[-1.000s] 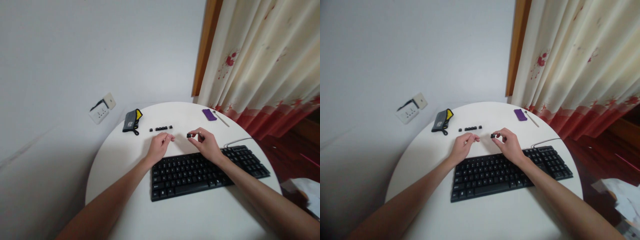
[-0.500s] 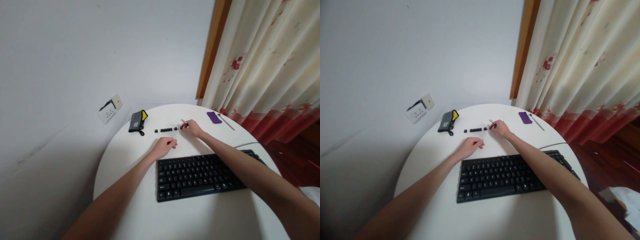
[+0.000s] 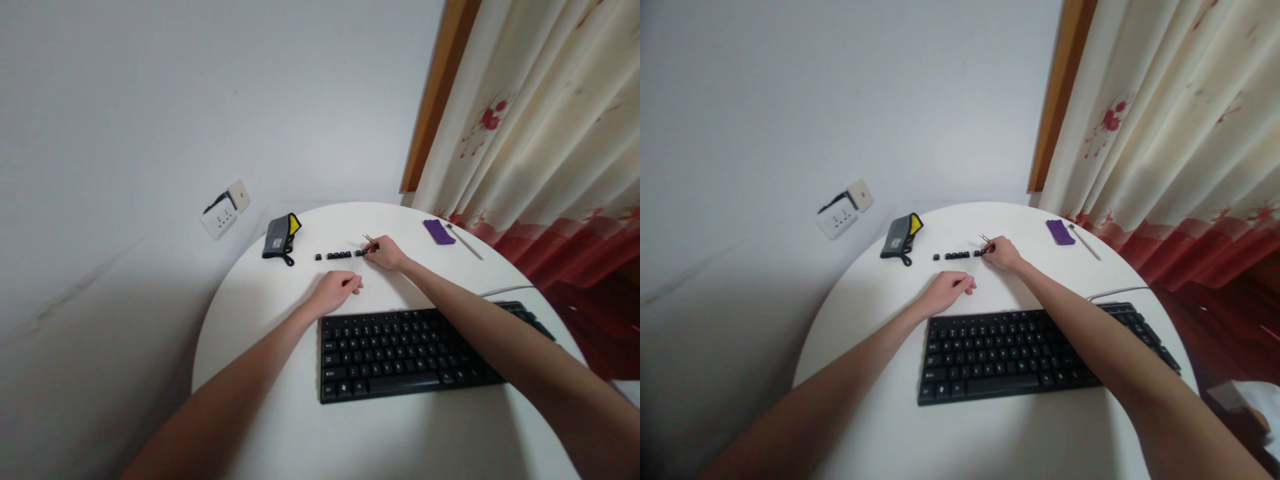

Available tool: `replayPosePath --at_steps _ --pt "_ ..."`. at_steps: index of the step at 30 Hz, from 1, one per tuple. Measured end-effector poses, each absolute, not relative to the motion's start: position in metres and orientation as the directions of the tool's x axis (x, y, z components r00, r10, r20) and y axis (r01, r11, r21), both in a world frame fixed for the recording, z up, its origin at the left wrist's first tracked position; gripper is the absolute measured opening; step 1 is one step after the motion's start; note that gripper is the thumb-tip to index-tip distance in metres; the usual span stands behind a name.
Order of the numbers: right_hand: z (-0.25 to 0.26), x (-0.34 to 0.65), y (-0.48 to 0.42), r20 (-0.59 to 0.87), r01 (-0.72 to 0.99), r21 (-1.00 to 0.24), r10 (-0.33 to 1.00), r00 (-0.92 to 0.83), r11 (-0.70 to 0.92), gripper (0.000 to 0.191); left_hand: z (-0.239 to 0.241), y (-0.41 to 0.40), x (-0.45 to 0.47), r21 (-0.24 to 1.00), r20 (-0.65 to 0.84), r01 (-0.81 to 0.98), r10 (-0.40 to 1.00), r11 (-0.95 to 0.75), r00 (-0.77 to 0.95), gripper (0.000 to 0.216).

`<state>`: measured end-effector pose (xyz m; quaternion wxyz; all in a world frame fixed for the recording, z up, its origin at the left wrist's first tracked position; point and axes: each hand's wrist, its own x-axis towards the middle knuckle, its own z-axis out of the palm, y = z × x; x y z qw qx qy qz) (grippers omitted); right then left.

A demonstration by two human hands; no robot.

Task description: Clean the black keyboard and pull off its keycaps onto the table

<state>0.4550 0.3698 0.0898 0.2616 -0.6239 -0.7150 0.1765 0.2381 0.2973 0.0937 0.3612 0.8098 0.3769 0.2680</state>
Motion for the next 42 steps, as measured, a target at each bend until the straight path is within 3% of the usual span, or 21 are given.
replayPosePath --at_steps 19,26,28,32,34,38,42 --pt "0.090 0.455 0.368 0.152 0.761 -0.627 0.984 -0.091 0.167 0.026 0.091 0.299 0.237 0.782 0.155 0.422 0.799 -0.458 0.581 0.039" --pt "0.126 0.464 0.351 0.281 0.726 -0.667 0.959 0.034 0.170 0.028 0.091 0.299 0.236 0.772 0.162 0.425 0.793 -0.472 0.587 0.042" --pt "0.142 0.468 0.337 0.332 0.671 -0.712 0.941 0.065 0.205 0.029 0.090 0.299 0.236 0.772 0.160 0.424 0.791 -0.474 0.591 0.041" --pt "0.168 0.474 0.293 0.359 0.401 -0.863 0.931 0.061 0.306 0.041 0.090 0.300 0.237 0.765 0.162 0.432 0.793 -0.477 0.588 0.040" --pt "0.174 0.477 0.267 0.379 0.345 -0.872 0.925 0.032 0.346 0.045 0.090 0.300 0.237 0.757 0.156 0.447 0.795 -0.477 0.586 0.040" --pt "0.170 0.484 0.226 0.411 0.477 -0.799 0.912 -0.009 0.365 0.046 0.090 0.301 0.236 0.745 0.138 0.470 0.799 -0.473 0.585 0.042" --pt "0.157 0.492 0.210 0.318 0.481 -0.809 0.940 -0.127 0.339 0.041 0.091 0.301 0.236 0.742 0.134 0.479 0.804 -0.469 0.580 0.041"
